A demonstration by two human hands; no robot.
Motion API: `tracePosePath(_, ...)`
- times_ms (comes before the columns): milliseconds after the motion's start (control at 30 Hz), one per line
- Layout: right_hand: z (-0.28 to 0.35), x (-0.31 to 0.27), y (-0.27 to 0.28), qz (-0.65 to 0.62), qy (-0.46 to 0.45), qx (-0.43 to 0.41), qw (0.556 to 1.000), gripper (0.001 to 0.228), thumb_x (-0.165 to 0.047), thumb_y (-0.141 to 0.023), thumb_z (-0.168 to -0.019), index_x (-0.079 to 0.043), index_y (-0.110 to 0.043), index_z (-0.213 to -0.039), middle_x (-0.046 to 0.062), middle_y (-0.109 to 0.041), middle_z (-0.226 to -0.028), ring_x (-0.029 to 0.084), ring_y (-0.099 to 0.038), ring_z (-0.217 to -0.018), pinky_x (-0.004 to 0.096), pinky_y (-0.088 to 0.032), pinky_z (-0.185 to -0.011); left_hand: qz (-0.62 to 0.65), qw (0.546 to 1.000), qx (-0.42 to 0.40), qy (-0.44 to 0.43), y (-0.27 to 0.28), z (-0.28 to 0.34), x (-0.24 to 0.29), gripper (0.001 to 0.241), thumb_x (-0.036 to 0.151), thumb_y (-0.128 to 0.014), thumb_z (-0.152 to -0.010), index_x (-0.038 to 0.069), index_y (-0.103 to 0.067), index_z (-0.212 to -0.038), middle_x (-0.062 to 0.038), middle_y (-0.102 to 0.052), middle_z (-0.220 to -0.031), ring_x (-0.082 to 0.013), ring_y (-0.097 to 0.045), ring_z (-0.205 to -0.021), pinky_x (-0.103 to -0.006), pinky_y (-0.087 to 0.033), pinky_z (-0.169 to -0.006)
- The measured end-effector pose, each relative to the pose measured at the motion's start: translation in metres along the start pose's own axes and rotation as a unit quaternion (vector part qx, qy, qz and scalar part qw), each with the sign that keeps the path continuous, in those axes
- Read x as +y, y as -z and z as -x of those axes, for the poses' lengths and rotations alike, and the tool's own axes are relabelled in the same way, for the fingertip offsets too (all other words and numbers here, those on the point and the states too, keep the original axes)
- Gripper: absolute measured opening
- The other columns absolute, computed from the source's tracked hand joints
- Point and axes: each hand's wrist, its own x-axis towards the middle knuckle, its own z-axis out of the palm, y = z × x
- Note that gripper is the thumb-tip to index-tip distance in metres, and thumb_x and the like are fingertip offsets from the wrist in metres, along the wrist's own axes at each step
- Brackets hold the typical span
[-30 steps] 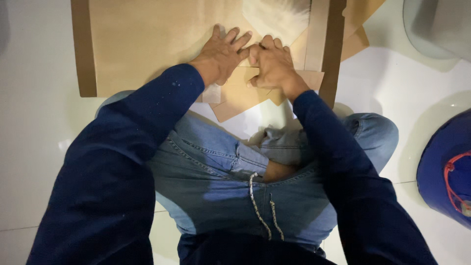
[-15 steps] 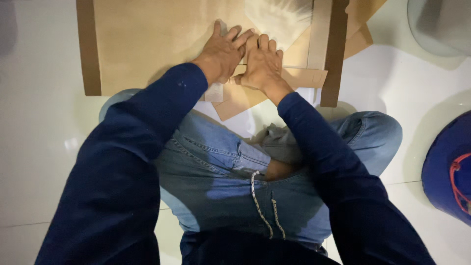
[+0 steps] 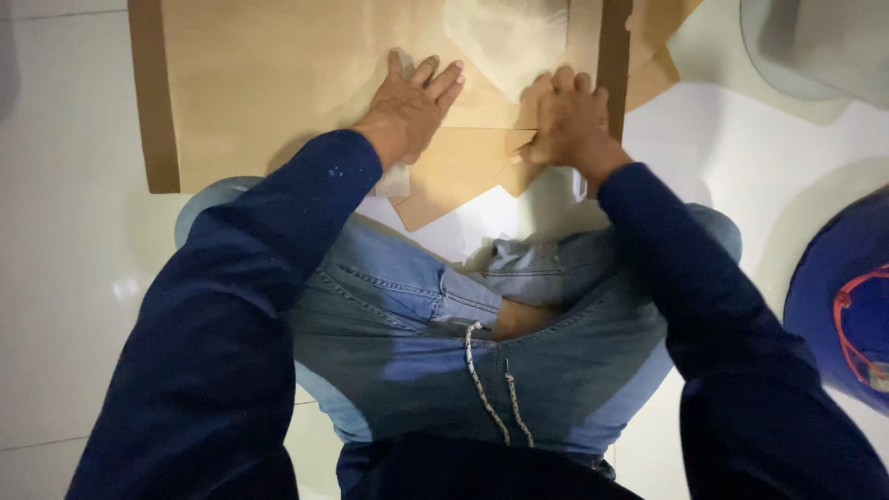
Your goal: The person assembles cardboard cake boxes by folding along the creases and pressing the transparent windows into place while sitting on the floor.
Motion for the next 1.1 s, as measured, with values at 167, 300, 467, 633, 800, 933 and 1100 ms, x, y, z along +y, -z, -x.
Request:
tracePosePath(167, 0.002, 0.042, -0.019, 0.028, 0.007, 0.027, 0.999, 0.109, -0.070, -0.080, -0.053, -0.002, -0.050, -0.132, 0.020, -0.048, -0.129, 0.042, -0.045, -0.118, 0.055, -0.037, -0.098, 0.012, 1.000, 0.013, 0.000, -0.001, -0.003, -0.001, 0.118, 0.023, -0.079, -0.072, 0.013, 0.001, -0.158, -0.001, 0.007, -0.167, -0.0264, -0.003, -0.152, -0.0695, -0.018, -0.110)
tracePosePath(300, 0.013, 0.058, -0.014, 0.027, 0.018, 0.018, 0.999, 0.109, -0.067, -0.082, -0.056, -0.001, -0.042, -0.134, 0.025, -0.050, -0.130, 0.045, -0.048, -0.118, 0.058, -0.041, -0.091, 0.014, 1.000, -0.017, -0.001, 0.004, 0.000, -0.001, 0.106, 0.016, -0.068, -0.081, 0.013, 0.005, -0.158, 0.000, 0.012, -0.167, -0.0265, 0.001, -0.152, -0.0682, -0.017, -0.112)
tracePosePath(467, 0.009, 0.088, -0.035, 0.069, 0.069, 0.065, 0.993, 0.110, -0.069, -0.076, -0.056, -0.008, -0.045, -0.142, 0.022, -0.053, -0.126, 0.044, -0.052, -0.110, 0.058, -0.046, -0.083, 0.028, 0.999, -0.021, 0.002, 0.003, -0.001, -0.001, 0.107, 0.014, -0.068, -0.080, 0.014, 0.005, -0.158, 0.001, 0.014, -0.166, -0.0269, 0.002, -0.152, -0.0698, -0.014, -0.113)
tracePosePath(633, 0.013, 0.106, -0.041, 0.128, 0.124, 0.120, 0.977, 0.103, -0.064, -0.082, -0.054, -0.002, -0.052, -0.131, 0.021, -0.060, -0.123, 0.044, -0.062, -0.102, 0.058, -0.054, -0.074, 0.023, 0.999, -0.034, 0.001, 0.010, 0.004, -0.002, 0.107, 0.013, -0.066, -0.082, 0.015, 0.008, -0.158, 0.001, 0.015, -0.167, -0.0264, 0.003, -0.153, -0.0689, -0.015, -0.112)
tracePosePath(800, 0.017, 0.100, -0.028, 0.029, 0.092, 0.054, 0.994, 0.083, -0.046, -0.078, -0.066, 0.002, -0.047, -0.126, 0.025, -0.053, -0.128, 0.048, -0.054, -0.109, 0.060, -0.048, -0.082, 0.023, 0.999, -0.037, 0.001, 0.009, 0.003, -0.001, 0.108, 0.014, -0.068, -0.082, 0.014, 0.009, -0.158, 0.001, 0.017, -0.166, -0.0264, 0.004, -0.152, -0.0677, -0.015, -0.113)
tracePosePath(933, 0.010, 0.111, -0.042, 0.012, 0.094, 0.095, 0.991, 0.083, -0.053, -0.086, -0.053, -0.005, -0.050, -0.110, 0.021, -0.056, -0.111, 0.041, -0.055, -0.097, 0.054, -0.049, -0.073, 0.037, 0.999, -0.007, -0.009, 0.004, 0.000, -0.003, 0.115, 0.016, -0.075, -0.074, 0.013, 0.003, -0.158, -0.001, 0.012, -0.166, -0.0283, -0.001, -0.151, -0.0698, -0.016, -0.111)
tracePosePath(1100, 0.012, 0.102, -0.041, -0.032, 0.091, 0.112, 0.989, 0.074, -0.050, -0.085, -0.051, -0.008, -0.052, -0.103, 0.019, -0.057, -0.105, 0.042, -0.056, -0.094, 0.052, -0.048, -0.074, 0.027, 1.000, -0.008, -0.002, 0.003, -0.005, -0.001, 0.123, 0.023, -0.082, -0.071, 0.012, 0.004, -0.158, 0.000, 0.011, -0.166, -0.0286, -0.002, -0.150, -0.0698, -0.018, -0.111)
